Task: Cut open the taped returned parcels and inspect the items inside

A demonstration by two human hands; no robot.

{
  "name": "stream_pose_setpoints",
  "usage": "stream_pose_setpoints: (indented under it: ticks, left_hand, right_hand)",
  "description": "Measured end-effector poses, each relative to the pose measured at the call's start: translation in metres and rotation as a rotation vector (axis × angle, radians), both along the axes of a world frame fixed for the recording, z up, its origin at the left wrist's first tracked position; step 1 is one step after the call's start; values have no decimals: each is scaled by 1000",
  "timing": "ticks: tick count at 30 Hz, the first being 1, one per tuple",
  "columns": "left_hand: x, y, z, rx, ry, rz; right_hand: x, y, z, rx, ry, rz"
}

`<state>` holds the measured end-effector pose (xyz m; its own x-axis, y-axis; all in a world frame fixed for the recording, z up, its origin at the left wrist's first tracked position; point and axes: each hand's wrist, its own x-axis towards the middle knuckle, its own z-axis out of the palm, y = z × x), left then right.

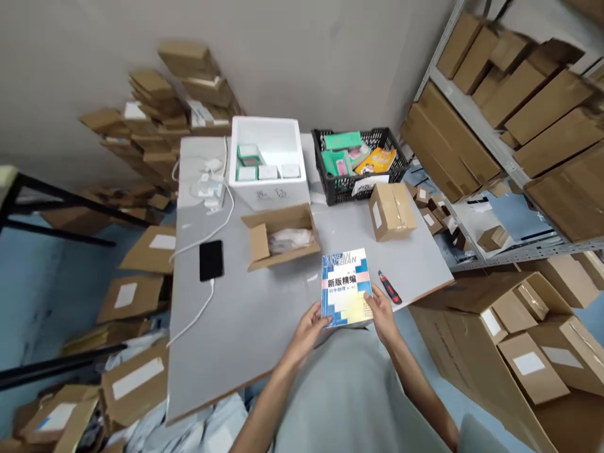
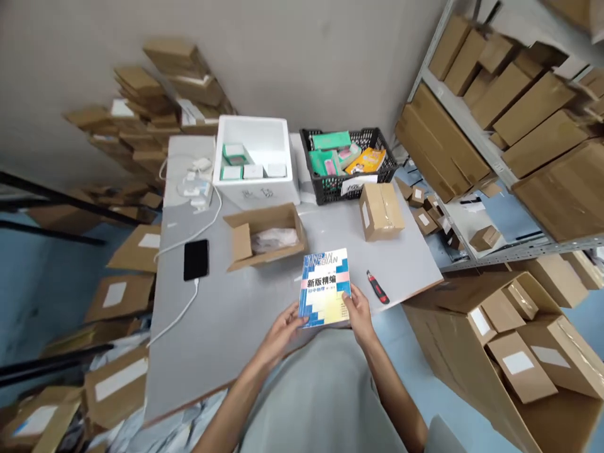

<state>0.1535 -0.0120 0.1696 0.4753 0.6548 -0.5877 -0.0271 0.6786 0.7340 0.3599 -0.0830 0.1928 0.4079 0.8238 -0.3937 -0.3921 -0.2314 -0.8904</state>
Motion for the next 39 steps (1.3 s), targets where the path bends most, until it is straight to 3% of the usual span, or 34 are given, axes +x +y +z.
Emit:
stream_pose_setpoints:
  ticks: [4, 8, 11, 14, 18, 21, 23, 24, 26, 28, 32, 34, 37, 39]
  left_hand:
    - [19, 17, 15, 19, 60, 49]
    - [33, 43, 29, 92, 123, 19]
    - [49, 72, 44, 157, 94, -25]
    - [83, 118, 68, 303, 26, -42]
    - [159, 212, 115, 524, -108, -72]
    - [209, 274, 150, 693, -22, 82]
    - [222, 289, 160, 788, 31, 158]
    - [221, 287, 158, 828, 37, 153]
    - [204, 266, 138, 872, 38, 102]
    - [171, 229, 101, 823, 89, 71]
    - [79, 139, 11, 495, 250, 87]
    - [32, 99, -24, 338, 307, 146]
    - [-33, 64, -52, 217, 376, 290]
    - [-71, 62, -57, 215, 430, 421]
  right_hand:
    - [24, 24, -9, -35, -85, 38]
    - [44, 38, -7, -76, 28, 253]
    - [64, 54, 1, -5, 95, 288]
    - [96, 91, 17, 94, 58, 192]
    - [151, 177, 55, 253, -45, 18]
    - [187, 240, 85, 367, -35, -93]
    - [200, 261, 93, 348, -8, -176]
    - [203, 264, 91, 327, 1, -195]
    - [201, 254, 76, 280, 3, -176]
    - [189, 228, 50, 217, -4, -102]
    - [151, 160, -12, 33, 21, 22]
    - [131, 131, -35, -62, 42, 83]
    - [106, 110, -58, -185, 54, 197]
    - [89, 114, -67, -228, 39, 277]
